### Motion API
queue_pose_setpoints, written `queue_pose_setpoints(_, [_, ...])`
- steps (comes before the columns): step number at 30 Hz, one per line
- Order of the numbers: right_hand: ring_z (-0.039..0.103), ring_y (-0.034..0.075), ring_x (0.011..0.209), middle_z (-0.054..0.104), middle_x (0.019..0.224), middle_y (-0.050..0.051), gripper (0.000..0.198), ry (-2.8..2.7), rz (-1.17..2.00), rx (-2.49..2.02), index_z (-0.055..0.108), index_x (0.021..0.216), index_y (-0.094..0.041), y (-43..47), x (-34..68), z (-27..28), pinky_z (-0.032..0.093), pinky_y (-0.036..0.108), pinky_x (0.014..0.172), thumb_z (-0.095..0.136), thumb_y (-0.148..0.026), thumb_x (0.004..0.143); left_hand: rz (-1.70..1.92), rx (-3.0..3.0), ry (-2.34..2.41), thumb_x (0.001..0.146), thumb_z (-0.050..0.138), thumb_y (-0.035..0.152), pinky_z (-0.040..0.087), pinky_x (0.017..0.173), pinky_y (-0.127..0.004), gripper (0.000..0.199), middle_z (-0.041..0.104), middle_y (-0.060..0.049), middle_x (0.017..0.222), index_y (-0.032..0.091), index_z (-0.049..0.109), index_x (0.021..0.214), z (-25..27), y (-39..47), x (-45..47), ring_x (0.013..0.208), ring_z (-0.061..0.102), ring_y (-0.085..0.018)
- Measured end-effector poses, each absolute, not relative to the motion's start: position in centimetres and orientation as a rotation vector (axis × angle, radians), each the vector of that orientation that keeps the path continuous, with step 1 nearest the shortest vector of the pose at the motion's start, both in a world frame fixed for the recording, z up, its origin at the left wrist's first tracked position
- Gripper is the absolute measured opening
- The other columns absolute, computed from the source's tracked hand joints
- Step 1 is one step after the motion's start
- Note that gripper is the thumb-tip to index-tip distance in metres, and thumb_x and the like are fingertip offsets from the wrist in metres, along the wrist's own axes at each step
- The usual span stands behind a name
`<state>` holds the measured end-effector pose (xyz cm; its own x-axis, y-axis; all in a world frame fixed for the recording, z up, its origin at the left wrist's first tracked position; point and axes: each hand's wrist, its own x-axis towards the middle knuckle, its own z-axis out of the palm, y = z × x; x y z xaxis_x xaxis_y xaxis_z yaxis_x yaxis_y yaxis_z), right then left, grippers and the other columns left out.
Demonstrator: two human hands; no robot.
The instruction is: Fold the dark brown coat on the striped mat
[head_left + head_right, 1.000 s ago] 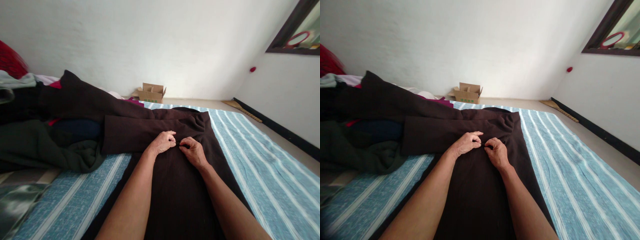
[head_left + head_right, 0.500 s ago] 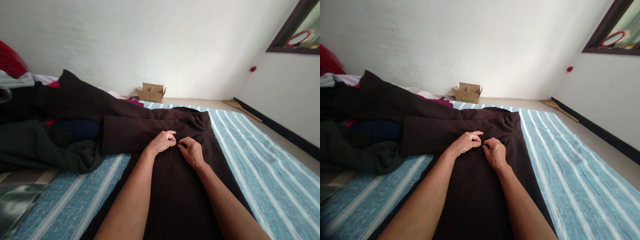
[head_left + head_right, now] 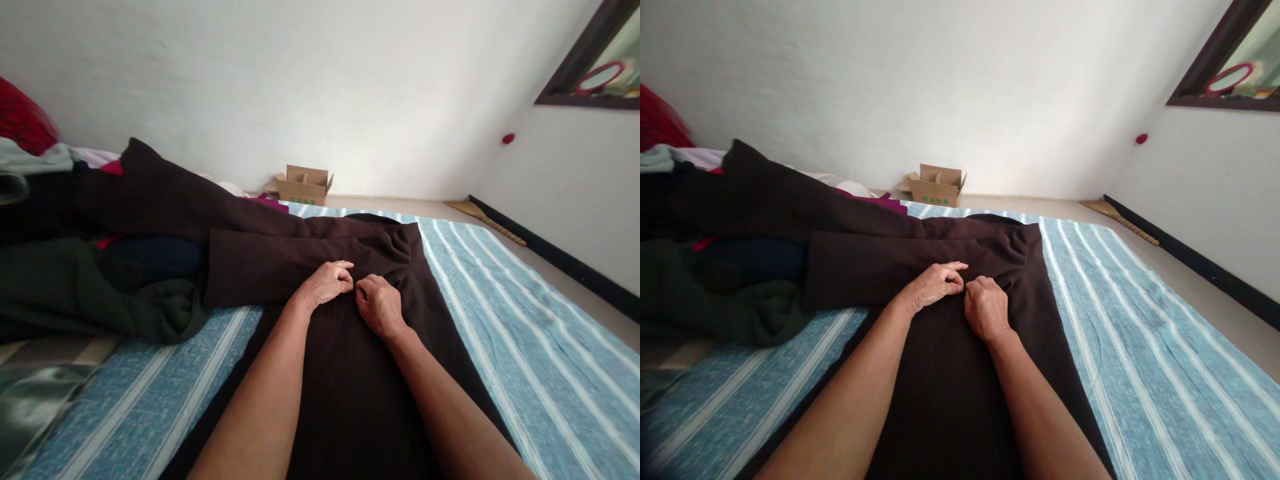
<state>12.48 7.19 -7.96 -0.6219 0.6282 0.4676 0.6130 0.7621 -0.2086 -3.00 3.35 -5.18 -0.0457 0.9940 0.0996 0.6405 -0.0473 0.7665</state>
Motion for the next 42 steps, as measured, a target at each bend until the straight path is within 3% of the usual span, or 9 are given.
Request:
queue_pose_setpoints(6, [0.054,0.016,0.074,0.060,0.074,0.003,0.021,-2.351,0.162,-0.922,0.061,0.067,-0.020,7.5,12.3,-8.1,0.037,0.026,0.064,0.046,-0.016,0.081,0.908,1.701,1.727,0.068,0.056,0.016,0.030,0.104,-0.030,0.011,0.054,-0.008,0.131,0.016,0.067,0.065,-4.9,3.2,-2.8,0.124,0.046,-0.023])
queue_pose_setpoints(13, [0.056,0.015,0.066,0.063,0.072,0.001,0.014,-1.997,0.823,-0.936,0.064,0.067,-0.020,8.4,13.1,-7.7,0.041,0.026,0.067,0.050,-0.021,0.071,0.923,1.673,1.700,0.066,0.056,0.017,0.031,0.103,-0.031,0.010,0.053,-0.009,0.132,0.016,0.066,0.065,-4.8,3.1,-2.9,0.124,0.046,-0.024])
queue_pose_setpoints(25, [0.060,0.015,0.064,0.068,0.071,0.004,0.017,-1.607,1.279,-0.930,0.068,0.071,-0.016,9.1,13.8,-7.7,0.045,0.025,0.058,0.063,-0.031,0.066,0.918,1.661,1.760,0.066,0.058,0.021,0.032,0.103,-0.032,0.010,0.055,-0.008,0.130,0.017,0.065,0.060,-4.6,3.1,-2.7,0.123,0.048,-0.026])
queue_pose_setpoints(32, [0.063,0.015,0.061,0.065,0.065,0.003,0.019,-1.331,1.430,-0.848,0.066,0.069,-0.014,9.0,13.5,-7.2,0.048,0.025,0.055,0.066,-0.032,0.066,0.899,1.724,1.971,0.075,0.055,0.022,0.038,0.096,-0.027,0.023,0.060,-0.011,0.123,0.017,0.059,0.053,-4.8,3.6,-1.8,0.112,0.057,-0.022])
queue_pose_setpoints(38, [0.065,0.015,0.061,0.065,0.067,0.002,0.019,-1.141,1.503,-0.789,0.067,0.070,-0.013,9.2,13.7,-6.8,0.049,0.024,0.054,0.069,-0.032,0.065,0.775,1.664,2.286,0.073,0.055,0.016,0.047,0.079,-0.032,0.012,0.070,-0.010,0.090,0.016,0.066,0.078,-2.7,6.1,0.4,0.088,0.064,-0.024])
queue_pose_setpoints(42, [0.064,0.014,0.061,0.065,0.067,0.002,0.019,-1.097,1.509,-0.788,0.066,0.071,-0.014,9.5,13.7,-6.9,0.049,0.023,0.054,0.069,-0.031,0.065,0.810,1.678,2.355,0.076,0.050,0.013,0.044,0.087,-0.031,0.025,0.067,-0.010,0.103,0.018,0.066,0.095,-2.9,9.2,2.2,0.100,0.061,-0.023])
